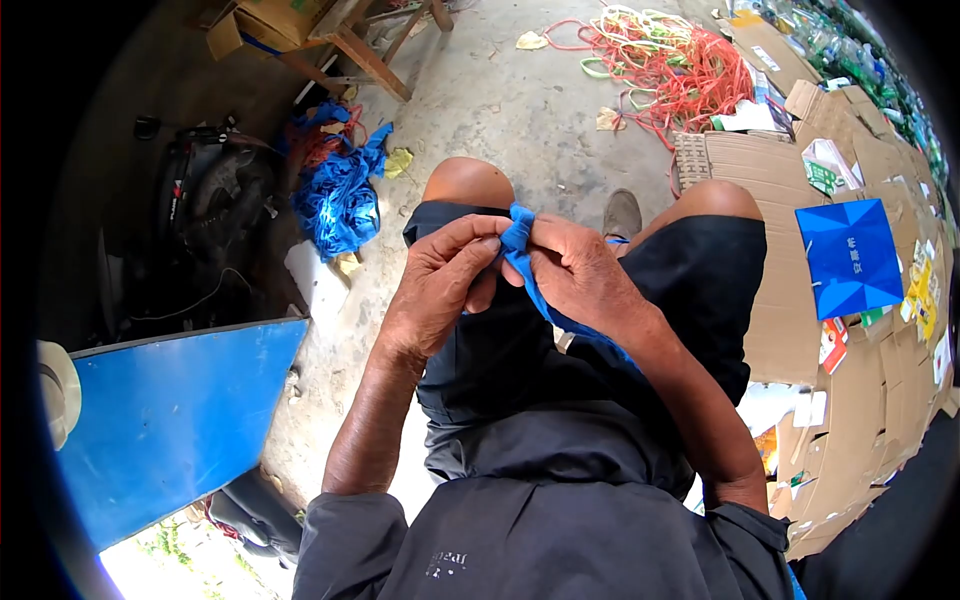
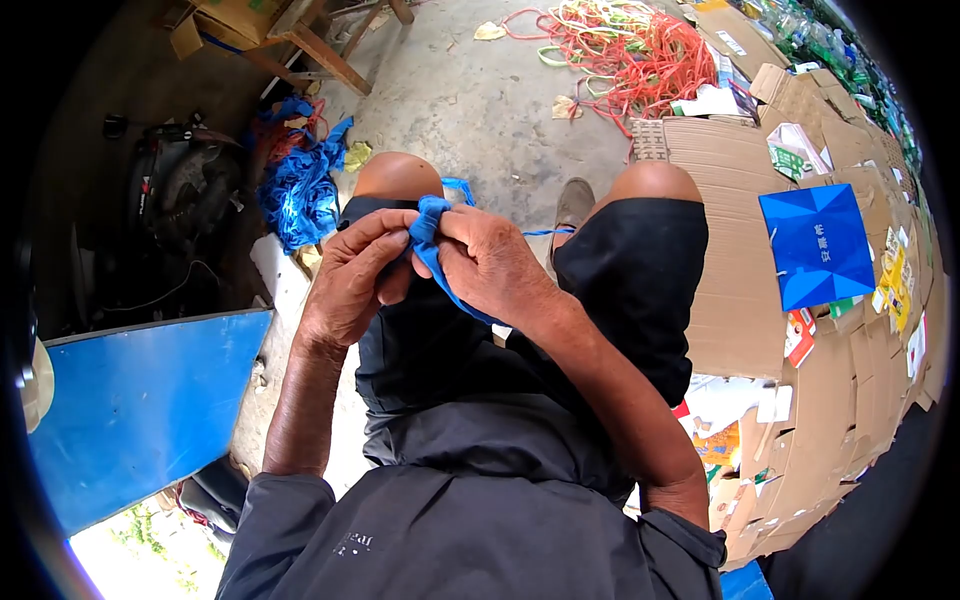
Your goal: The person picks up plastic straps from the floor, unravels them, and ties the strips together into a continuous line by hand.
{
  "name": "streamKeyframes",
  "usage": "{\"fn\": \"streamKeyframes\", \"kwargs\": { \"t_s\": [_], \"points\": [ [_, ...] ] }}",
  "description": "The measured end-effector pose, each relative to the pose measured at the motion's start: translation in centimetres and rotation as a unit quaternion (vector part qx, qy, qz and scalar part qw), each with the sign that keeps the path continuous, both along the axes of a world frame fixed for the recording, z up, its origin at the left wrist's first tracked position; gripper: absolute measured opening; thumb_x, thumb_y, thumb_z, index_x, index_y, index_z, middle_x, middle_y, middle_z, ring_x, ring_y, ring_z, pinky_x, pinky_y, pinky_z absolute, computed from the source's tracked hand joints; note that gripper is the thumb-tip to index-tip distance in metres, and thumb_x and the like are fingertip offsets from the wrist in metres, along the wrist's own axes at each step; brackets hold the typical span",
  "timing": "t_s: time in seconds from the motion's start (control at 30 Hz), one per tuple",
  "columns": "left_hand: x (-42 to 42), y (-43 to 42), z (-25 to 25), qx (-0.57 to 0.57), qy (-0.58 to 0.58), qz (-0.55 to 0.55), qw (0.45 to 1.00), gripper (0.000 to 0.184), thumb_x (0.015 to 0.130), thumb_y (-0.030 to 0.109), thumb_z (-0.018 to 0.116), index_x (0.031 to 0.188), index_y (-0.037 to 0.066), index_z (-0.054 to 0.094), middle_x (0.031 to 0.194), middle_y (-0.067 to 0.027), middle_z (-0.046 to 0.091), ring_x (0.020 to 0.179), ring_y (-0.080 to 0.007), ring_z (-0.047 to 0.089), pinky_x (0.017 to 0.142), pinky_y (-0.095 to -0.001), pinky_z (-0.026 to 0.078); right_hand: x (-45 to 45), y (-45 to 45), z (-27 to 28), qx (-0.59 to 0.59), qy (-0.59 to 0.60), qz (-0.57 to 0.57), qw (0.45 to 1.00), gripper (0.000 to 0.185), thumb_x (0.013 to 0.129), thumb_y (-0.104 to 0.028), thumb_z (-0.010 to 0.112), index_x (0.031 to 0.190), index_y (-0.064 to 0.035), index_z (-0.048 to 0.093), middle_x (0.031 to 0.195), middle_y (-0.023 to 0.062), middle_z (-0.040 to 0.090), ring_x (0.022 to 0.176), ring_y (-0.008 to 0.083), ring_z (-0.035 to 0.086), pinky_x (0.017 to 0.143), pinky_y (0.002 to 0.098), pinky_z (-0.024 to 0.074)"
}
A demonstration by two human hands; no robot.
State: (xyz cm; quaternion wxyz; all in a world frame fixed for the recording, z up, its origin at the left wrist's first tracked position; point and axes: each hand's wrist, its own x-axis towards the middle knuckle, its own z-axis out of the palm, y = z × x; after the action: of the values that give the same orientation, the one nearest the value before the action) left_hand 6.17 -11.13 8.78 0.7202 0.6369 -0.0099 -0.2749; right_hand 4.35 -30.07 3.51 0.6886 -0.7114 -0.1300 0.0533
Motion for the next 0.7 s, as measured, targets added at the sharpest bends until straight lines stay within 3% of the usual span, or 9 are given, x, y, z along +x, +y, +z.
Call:
{"fn": "streamKeyframes", "kwargs": {
  "t_s": [0.13, 0.23, 0.43, 0.47, 0.57, 0.7],
  "points": [
    [-0.2, -0.4, 0.0, 0.017, -0.010, -0.008, 1.000, 0.029, 0.106, 0.011, 0.054, 0.133, 0.002, 0.063, 0.084, -0.0050, 0.071, 0.055, -0.0045, 0.047, 0.050, -0.0191, 0.037, -0.2, -0.3, 0.4, 0.080, 0.058, 0.025, 0.995, 0.018, 0.096, 0.001, 0.047, 0.098, 0.0001, 0.065, 0.076, 0.0027, 0.060, 0.071, 0.0119, 0.057, 0.067, 0.0299, 0.0471],
    [-0.3, -0.5, 0.2, 0.035, -0.038, -0.014, 0.999, 0.031, 0.107, 0.010, 0.053, 0.136, 0.003, 0.061, 0.084, -0.0056, 0.072, 0.056, -0.0045, 0.049, 0.050, -0.0193, 0.039, 0.0, -0.6, 0.1, 0.107, 0.078, 0.052, 0.990, 0.021, 0.098, 0.000, 0.043, 0.102, 0.0014, 0.064, 0.078, 0.0008, 0.061, 0.071, 0.0108, 0.057, 0.069, 0.0279, 0.0486],
    [-0.1, -1.1, 0.5, 0.089, -0.082, -0.051, 0.991, 0.034, 0.107, 0.011, 0.053, 0.139, 0.002, 0.057, 0.081, -0.0060, 0.072, 0.060, -0.0065, 0.059, 0.052, -0.0194, 0.045, -0.2, -1.8, 0.4, 0.197, 0.210, 0.092, 0.953, 0.035, 0.104, -0.027, 0.044, 0.097, 0.0008, 0.064, 0.079, 0.0046, 0.061, 0.071, 0.0131, 0.059, 0.069, 0.0290, 0.0533],
    [-0.1, -1.1, 0.4, 0.098, -0.089, -0.055, 0.990, 0.034, 0.107, 0.012, 0.053, 0.140, 0.001, 0.056, 0.080, -0.0061, 0.072, 0.061, -0.0070, 0.061, 0.052, -0.0194, 0.047, -0.4, -1.4, 0.2, 0.238, 0.230, 0.083, 0.940, 0.045, 0.105, -0.040, 0.044, 0.098, -0.0003, 0.064, 0.079, 0.0048, 0.061, 0.069, 0.0143, 0.061, 0.068, 0.0305, 0.0535],
    [0.0, -1.1, 0.6, 0.097, -0.100, -0.068, 0.988, 0.037, 0.107, 0.013, 0.053, 0.142, 0.000, 0.053, 0.081, -0.0072, 0.072, 0.063, -0.0092, 0.064, 0.054, -0.0207, 0.050, -0.4, -1.4, 0.7, 0.298, 0.288, 0.079, 0.906, 0.046, 0.108, -0.040, 0.044, 0.100, -0.0005, 0.064, 0.079, 0.0057, 0.062, 0.063, 0.0136, 0.061, 0.061, 0.0274, 0.0517],
    [-0.2, -1.0, 0.2, 0.119, -0.072, -0.064, 0.988, 0.040, 0.106, 0.014, 0.058, 0.143, -0.001, 0.053, 0.082, -0.0077, 0.071, 0.063, -0.0101, 0.064, 0.055, -0.0218, 0.051, -0.8, -1.3, 1.9, 0.255, 0.268, 0.036, 0.928, 0.039, 0.109, -0.036, 0.048, 0.104, -0.0019, 0.066, 0.074, 0.0022, 0.060, 0.053, 0.0078, 0.053, 0.048, 0.0222, 0.0419]
  ]
}}
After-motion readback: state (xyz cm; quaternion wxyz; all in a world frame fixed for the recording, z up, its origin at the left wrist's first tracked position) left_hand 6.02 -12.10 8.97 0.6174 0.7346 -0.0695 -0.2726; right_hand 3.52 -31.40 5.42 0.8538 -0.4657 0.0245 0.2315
